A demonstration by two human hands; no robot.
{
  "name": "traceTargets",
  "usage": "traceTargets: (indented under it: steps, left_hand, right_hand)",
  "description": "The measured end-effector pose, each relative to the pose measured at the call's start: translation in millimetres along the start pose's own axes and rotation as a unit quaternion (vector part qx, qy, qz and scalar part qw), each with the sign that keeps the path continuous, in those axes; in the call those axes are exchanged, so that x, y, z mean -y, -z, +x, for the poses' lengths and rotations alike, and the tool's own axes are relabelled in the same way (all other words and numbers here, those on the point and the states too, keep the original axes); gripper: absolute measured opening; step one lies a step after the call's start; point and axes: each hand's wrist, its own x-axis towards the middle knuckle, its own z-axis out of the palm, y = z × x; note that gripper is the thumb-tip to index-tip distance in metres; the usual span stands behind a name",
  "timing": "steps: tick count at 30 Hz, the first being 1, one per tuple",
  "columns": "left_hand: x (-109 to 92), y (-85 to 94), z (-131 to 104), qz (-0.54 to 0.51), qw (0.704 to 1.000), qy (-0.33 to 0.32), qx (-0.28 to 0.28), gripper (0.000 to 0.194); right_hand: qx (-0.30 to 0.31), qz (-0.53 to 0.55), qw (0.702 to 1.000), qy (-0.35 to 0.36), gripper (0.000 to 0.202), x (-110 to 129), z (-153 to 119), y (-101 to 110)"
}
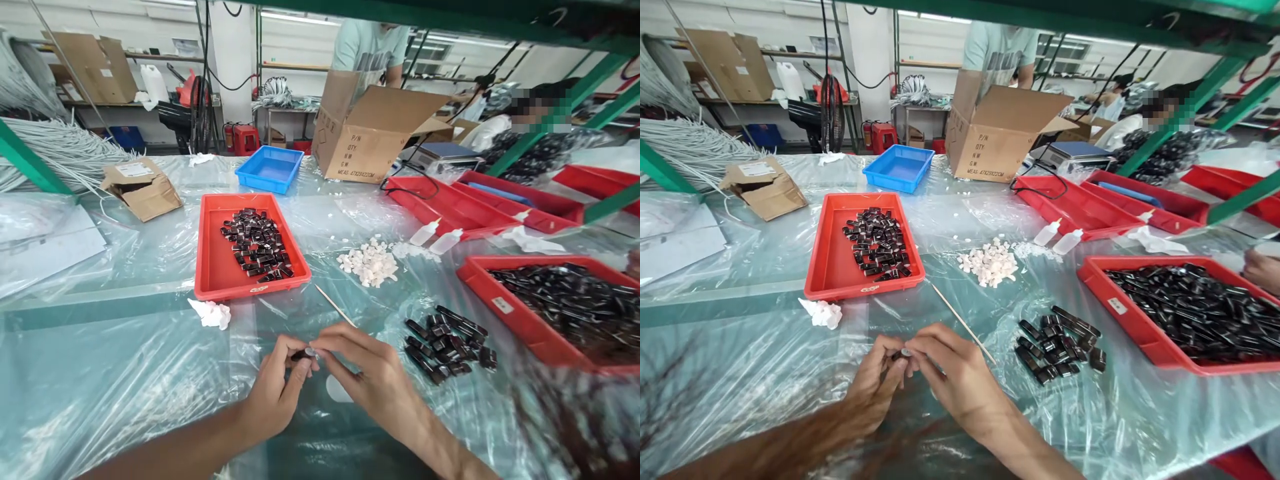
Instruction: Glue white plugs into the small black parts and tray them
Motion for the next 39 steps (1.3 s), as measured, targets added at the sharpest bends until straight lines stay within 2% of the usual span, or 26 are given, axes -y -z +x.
traceTargets:
  steps: [3, 6, 16, 21, 27, 34, 39]
  left_hand:
    - [-7, 1.9, 0, -0.009, 0.999, -0.029, 0.027, 0.026]
    - [-10, 2.8, 0, -0.01, 0.999, -0.035, 0.023, 0.024]
    - [0, -2.3, -7, -0.04, 0.999, -0.029, 0.009, 0.022]
    - [4, -5.8, -11, -0.082, 0.996, -0.015, 0.003, 0.022]
    - [1, -8.1, -14, -0.123, 0.992, 0.016, 0.012, 0.018]
    - [-10, -6.5, -9, -0.169, 0.984, -0.014, 0.046, 0.014]
    - [-12, -4.4, -5, -0.16, 0.986, -0.031, 0.045, 0.014]
  right_hand:
    - [-0.005, -0.02, 1.0, 0.016, 0.025, -4, -3, -1]
    - [-0.011, -0.03, 0.999, 0.002, 0.028, 0, -5, -3]
    - [-0.015, -0.073, 0.997, -0.015, 0.023, 12, -13, -8]
    - [-0.023, -0.133, 0.991, 0.016, 0.022, 14, -18, -15]
    - [-0.002, -0.218, 0.974, 0.061, 0.022, 15, -25, -17]
    - [-0.015, -0.245, 0.967, 0.068, 0.023, 19, -25, -17]
    - [-0.041, -0.234, 0.968, 0.08, 0.026, 18, -22, -23]
